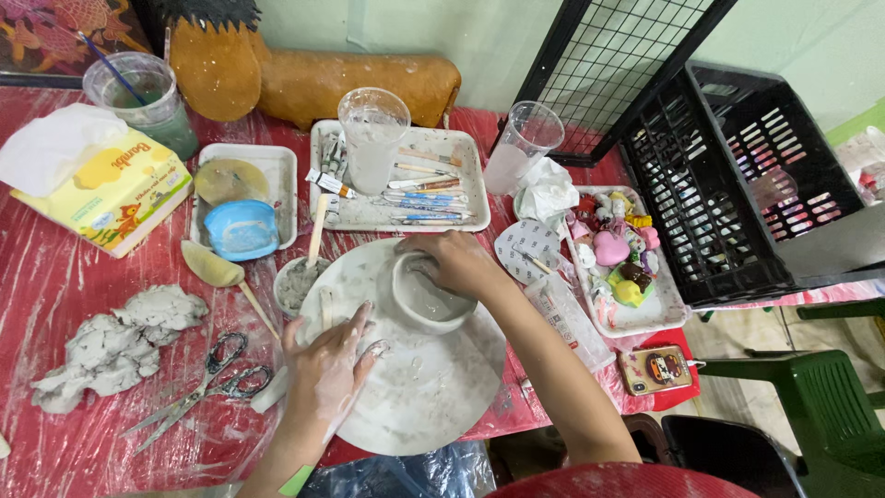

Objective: The person shapes a small clay bowl by hand on a round bat, pressing and smoothing the walls and rim with their fingers. They rotate the bowl, add water from a small container, and occasionally reach for clay scraps on the table while continuing to form the vessel.

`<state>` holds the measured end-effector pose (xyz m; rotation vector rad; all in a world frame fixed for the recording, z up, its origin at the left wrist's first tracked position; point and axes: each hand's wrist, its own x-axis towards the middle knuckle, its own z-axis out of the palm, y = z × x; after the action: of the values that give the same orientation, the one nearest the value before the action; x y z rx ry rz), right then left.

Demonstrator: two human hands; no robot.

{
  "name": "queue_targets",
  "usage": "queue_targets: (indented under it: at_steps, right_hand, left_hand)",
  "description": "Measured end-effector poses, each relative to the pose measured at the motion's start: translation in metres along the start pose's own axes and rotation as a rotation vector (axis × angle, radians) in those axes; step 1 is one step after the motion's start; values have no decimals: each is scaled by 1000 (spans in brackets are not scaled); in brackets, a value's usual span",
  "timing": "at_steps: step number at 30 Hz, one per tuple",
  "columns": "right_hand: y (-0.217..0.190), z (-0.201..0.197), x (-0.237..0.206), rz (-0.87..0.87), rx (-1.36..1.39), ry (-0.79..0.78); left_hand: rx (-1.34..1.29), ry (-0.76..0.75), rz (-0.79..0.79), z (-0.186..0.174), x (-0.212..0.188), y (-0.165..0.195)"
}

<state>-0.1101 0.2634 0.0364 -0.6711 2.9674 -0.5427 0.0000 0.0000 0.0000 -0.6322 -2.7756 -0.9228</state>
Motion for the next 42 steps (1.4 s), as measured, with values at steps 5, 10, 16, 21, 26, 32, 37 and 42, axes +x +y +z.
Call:
queue_targets:
  at_steps: [5, 10, 16, 21, 26, 32, 37, 42]
  right_hand:
    - [-10, -10, -9, 86, -32, -43]
    - [-11, -26, -19, 102, 104, -80]
    - [-2, -32, -36, 103, 263, -30]
    - [4, -12, -39, 223, 157, 73]
    - [5, 0, -45, 276, 103, 147]
    - [9, -27, -67, 274, 344, -32]
    - [-9, -32, -72, 409, 309, 36]
    - [-21, -20, -57, 532, 60, 84]
  left_hand:
    - [34, 56, 74, 2, 2, -3]
    - [89, -91, 33, -9, 26, 3]
    - [61, -213, -8, -10, 68, 10]
    - [-316, -207, 154, 32, 117, 10]
    - [-472, -340, -7, 59, 132, 13]
    - [-588, -466, -98, 70, 124, 14]
    - [-725, -392, -45, 82, 129, 15]
    - [-694, -432, -170, 80, 129, 15]
